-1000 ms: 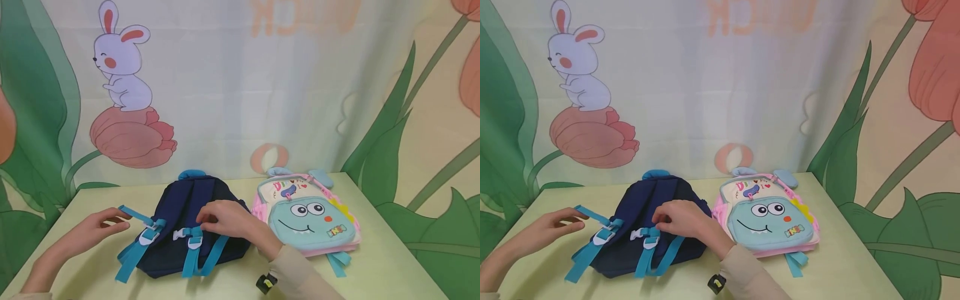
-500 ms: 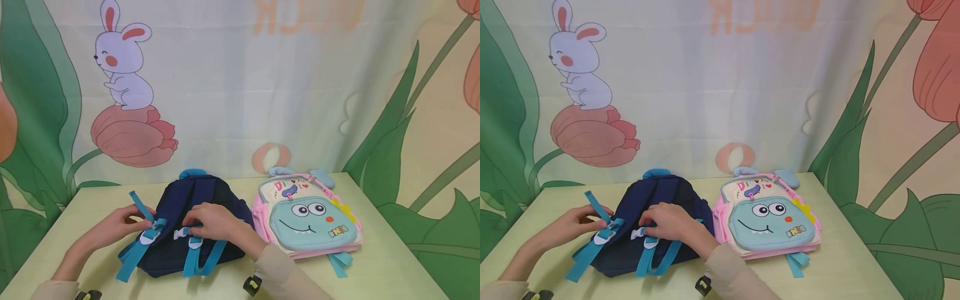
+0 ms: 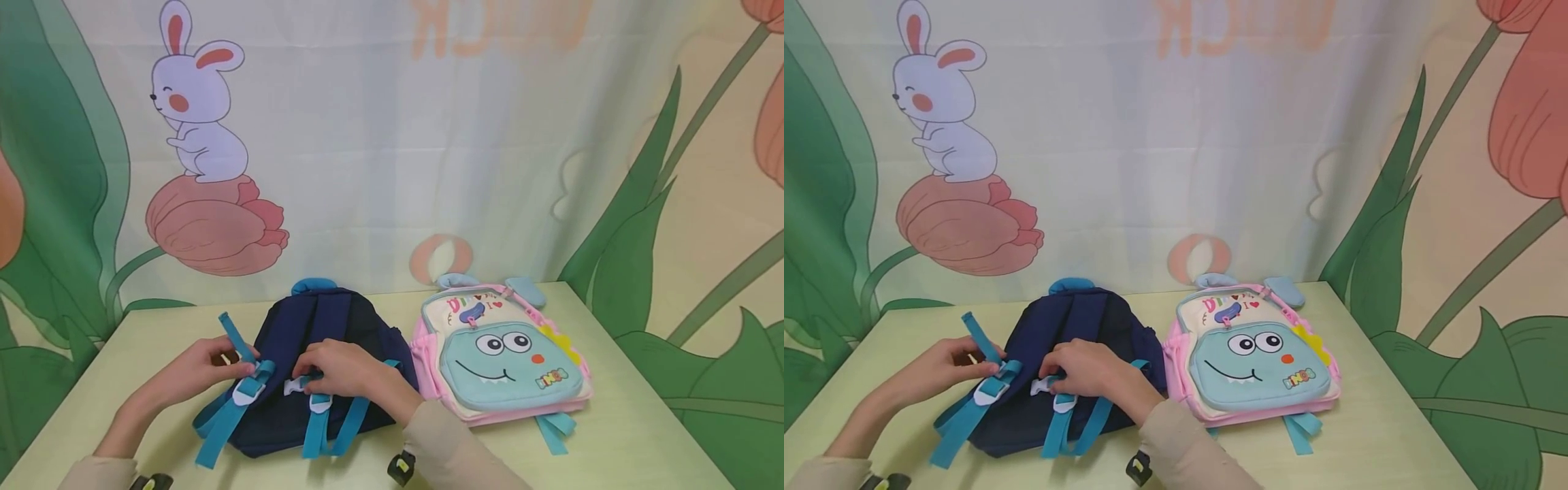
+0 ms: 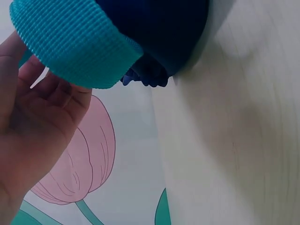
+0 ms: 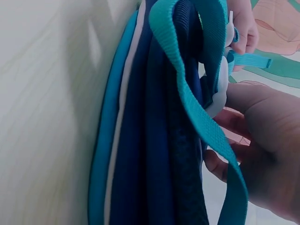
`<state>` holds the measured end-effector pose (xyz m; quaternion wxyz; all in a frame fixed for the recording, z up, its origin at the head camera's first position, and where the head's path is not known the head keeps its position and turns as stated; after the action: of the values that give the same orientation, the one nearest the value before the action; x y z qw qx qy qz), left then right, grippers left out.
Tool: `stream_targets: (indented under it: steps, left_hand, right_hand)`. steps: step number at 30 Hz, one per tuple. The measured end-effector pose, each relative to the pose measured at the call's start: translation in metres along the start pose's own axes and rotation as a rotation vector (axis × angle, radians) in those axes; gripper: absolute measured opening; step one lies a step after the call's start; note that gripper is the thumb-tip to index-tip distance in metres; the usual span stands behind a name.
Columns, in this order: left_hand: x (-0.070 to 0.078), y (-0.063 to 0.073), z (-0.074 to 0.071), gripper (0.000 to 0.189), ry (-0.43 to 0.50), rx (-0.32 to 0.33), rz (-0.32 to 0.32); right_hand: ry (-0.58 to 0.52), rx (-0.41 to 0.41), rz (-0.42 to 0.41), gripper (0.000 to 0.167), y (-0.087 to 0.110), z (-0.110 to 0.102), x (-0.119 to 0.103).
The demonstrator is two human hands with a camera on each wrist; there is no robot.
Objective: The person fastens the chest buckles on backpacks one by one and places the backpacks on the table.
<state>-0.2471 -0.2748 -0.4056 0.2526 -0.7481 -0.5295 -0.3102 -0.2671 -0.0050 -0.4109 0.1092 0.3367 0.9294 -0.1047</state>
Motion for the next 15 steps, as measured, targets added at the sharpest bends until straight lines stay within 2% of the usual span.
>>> stream_targets:
  steps: [5, 8, 12, 15]
  left_hand:
    - [0.0035, -0.0005, 0.0001, 0.030, 0.001, 0.027, -0.012]
    - [0.0054, -0.0008, 0.0004, 0.030, 0.024, 0.026, -0.002]
    - [0.0075, -0.0006, 0.0005, 0.024, 0.008, 0.030, 0.011]
    - [0.0093, -0.0014, 0.0007, 0.028, 0.005, 0.046, 0.023]
  right_hand:
    - [0.022, -0.009, 0.019, 0.026, -0.0006, 0.0035, 0.0000]
    - [0.023, -0.003, 0.025, 0.026, -0.0002, 0.0038, 0.0001]
    - [0.015, 0.010, 0.018, 0.025, 0.0017, 0.0032, 0.0013]
    - [0.014, 0.030, 0.008, 0.024, 0.0035, 0.0036, 0.0040]
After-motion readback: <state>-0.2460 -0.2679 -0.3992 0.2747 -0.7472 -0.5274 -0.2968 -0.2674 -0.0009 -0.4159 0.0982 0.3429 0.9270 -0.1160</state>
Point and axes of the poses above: each hand's wrist, its own y-axis away from the middle knuckle, its own z-axis out of the palm, x = y × z, the point moved 1 cm from there along -y, towards the middle knuckle, and after that the axes turned 6 degrees about x, right-handed, at the moved point
